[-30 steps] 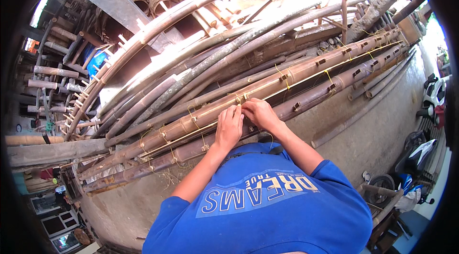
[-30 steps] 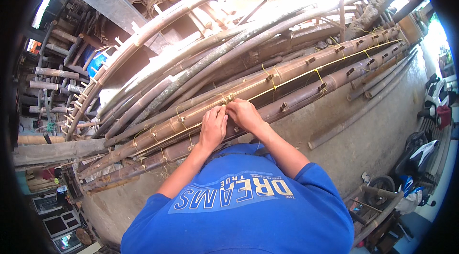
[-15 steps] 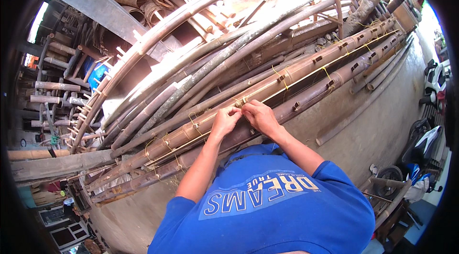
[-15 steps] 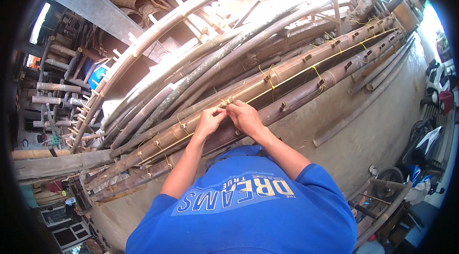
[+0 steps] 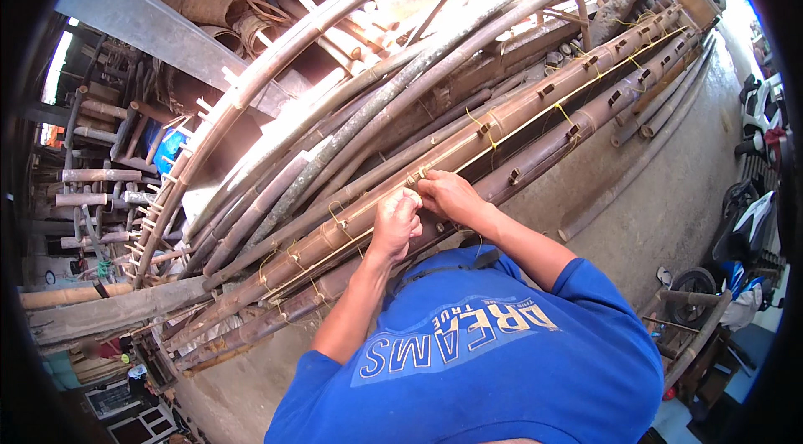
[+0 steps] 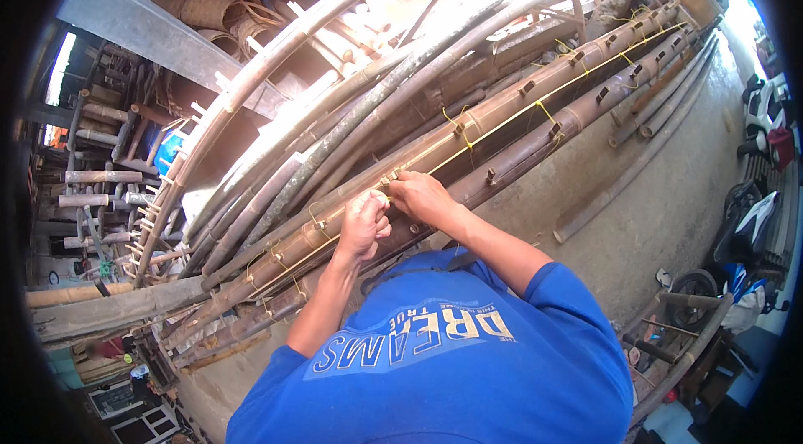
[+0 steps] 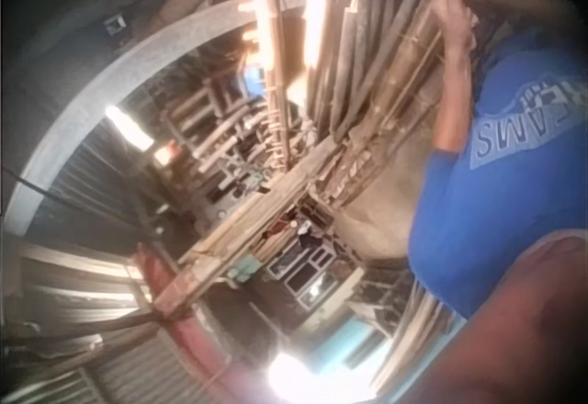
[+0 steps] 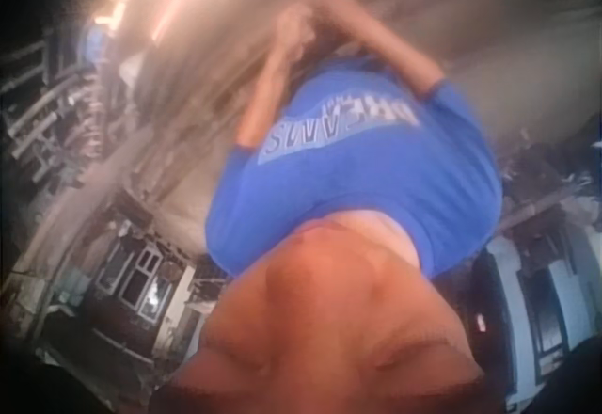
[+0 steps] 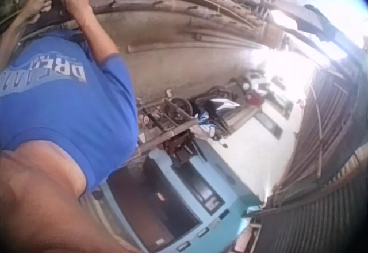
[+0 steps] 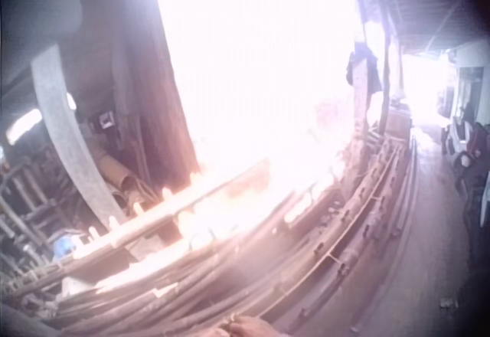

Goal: The person ties a bundle of bamboo poles together using a yellow string. They wrap the string around the poles multiple times and secure it with knots.

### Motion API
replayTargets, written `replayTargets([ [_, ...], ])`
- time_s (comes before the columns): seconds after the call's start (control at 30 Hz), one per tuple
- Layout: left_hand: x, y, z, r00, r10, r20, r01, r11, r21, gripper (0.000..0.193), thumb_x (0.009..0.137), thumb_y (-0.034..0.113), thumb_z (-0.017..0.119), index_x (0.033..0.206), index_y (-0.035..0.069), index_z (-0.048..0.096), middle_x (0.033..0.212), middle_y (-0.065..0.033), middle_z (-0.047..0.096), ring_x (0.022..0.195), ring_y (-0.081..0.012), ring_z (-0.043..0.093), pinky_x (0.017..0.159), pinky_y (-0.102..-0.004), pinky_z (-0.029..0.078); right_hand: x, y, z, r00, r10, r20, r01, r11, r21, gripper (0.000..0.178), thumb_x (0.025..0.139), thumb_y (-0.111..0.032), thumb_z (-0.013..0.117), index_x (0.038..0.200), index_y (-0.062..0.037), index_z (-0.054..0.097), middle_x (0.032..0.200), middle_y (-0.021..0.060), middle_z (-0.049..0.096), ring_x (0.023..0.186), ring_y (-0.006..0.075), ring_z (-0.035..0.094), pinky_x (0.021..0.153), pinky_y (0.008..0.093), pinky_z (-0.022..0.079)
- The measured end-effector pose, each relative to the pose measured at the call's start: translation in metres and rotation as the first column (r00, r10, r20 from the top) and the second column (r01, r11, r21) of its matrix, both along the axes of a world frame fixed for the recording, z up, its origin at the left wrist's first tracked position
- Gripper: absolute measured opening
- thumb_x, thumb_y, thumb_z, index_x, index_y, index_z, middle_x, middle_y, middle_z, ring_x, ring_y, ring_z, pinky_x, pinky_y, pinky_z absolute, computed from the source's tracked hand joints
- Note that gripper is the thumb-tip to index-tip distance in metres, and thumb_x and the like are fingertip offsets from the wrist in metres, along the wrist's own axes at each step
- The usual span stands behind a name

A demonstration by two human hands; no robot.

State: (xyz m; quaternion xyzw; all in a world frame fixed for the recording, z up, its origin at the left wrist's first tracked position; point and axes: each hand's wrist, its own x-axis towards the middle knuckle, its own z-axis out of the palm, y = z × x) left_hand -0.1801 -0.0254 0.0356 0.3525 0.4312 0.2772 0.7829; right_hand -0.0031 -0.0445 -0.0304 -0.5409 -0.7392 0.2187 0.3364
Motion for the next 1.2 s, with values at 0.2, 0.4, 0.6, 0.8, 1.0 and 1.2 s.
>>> replayTargets([
  [0.2,-0.005,0.004,-0.007,0.996,0.003,-0.091,0.022,0.962,0.273,0.015,0.106,0.018,0.055,0.098,0.005,0.057,0.066,0.0050,0.044,0.050,-0.0032,0.037,0.050,-0.0235,0.037,-0.001,0.004,0.007,0.998,-0.043,-0.039,0.039,0.995,-0.095,0.015,0.087,-0.019,0.072,0.089,-0.0045,0.067,0.087,0.0168,0.063,0.085,0.0390,0.066,0.076,0.0488,0.053],
  [0.4,-0.025,-0.001,-0.051,0.594,0.068,-0.801,0.588,0.643,0.490,0.055,0.099,0.041,0.066,0.138,0.004,0.055,0.123,-0.0200,0.065,0.109,-0.0357,0.064,0.093,-0.0461,0.048,0.005,-0.043,0.052,0.961,-0.119,-0.250,0.130,0.991,0.029,0.009,0.089,-0.009,0.074,0.095,-0.0023,0.071,0.088,0.0154,0.065,0.080,0.0354,0.067,0.069,0.0417,0.054],
  [0.6,-0.022,-0.021,-0.078,0.436,0.315,-0.843,0.705,0.463,0.537,0.030,0.095,0.016,0.065,0.124,0.012,0.059,0.106,-0.0121,0.062,0.100,-0.0340,0.058,0.087,-0.0506,0.038,-0.001,-0.109,0.014,0.950,-0.074,-0.303,0.042,0.993,-0.112,0.009,0.090,-0.006,0.075,0.094,0.0003,0.070,0.087,0.0154,0.068,0.077,0.0337,0.069,0.067,0.0395,0.055],
  [0.8,-0.021,-0.021,-0.090,0.377,0.367,-0.850,0.715,0.468,0.519,0.023,0.095,0.016,0.065,0.117,0.013,0.062,0.104,-0.0112,0.062,0.099,-0.0334,0.058,0.085,-0.0504,0.039,-0.002,-0.108,0.006,0.932,-0.103,-0.346,0.077,0.993,-0.087,0.009,0.090,-0.007,0.074,0.096,-0.0010,0.071,0.086,0.0175,0.068,0.077,0.0366,0.069,0.068,0.0414,0.056],
  [1.0,-0.035,-0.019,-0.075,0.530,0.274,-0.803,0.652,0.474,0.592,0.026,0.097,0.019,0.065,0.120,0.008,0.062,0.113,-0.0144,0.065,0.107,-0.0363,0.060,0.092,-0.0489,0.043,-0.021,-0.115,-0.016,0.984,-0.154,-0.086,0.145,0.984,-0.105,0.012,0.093,-0.018,0.072,0.096,-0.0071,0.074,0.089,0.0152,0.070,0.080,0.0360,0.071,0.069,0.0421,0.058],
  [1.2,-0.123,-0.006,-0.005,0.660,0.480,-0.579,0.271,0.566,0.778,0.021,0.101,0.013,0.059,0.117,0.002,0.066,0.103,-0.0209,0.071,0.097,-0.0387,0.070,0.086,-0.0448,0.055,-0.097,-0.122,0.028,0.972,-0.021,-0.236,-0.088,0.893,-0.441,0.037,0.097,-0.039,0.068,0.101,-0.0034,0.076,0.091,0.0184,0.074,0.085,0.0345,0.073,0.076,0.0436,0.057],
])
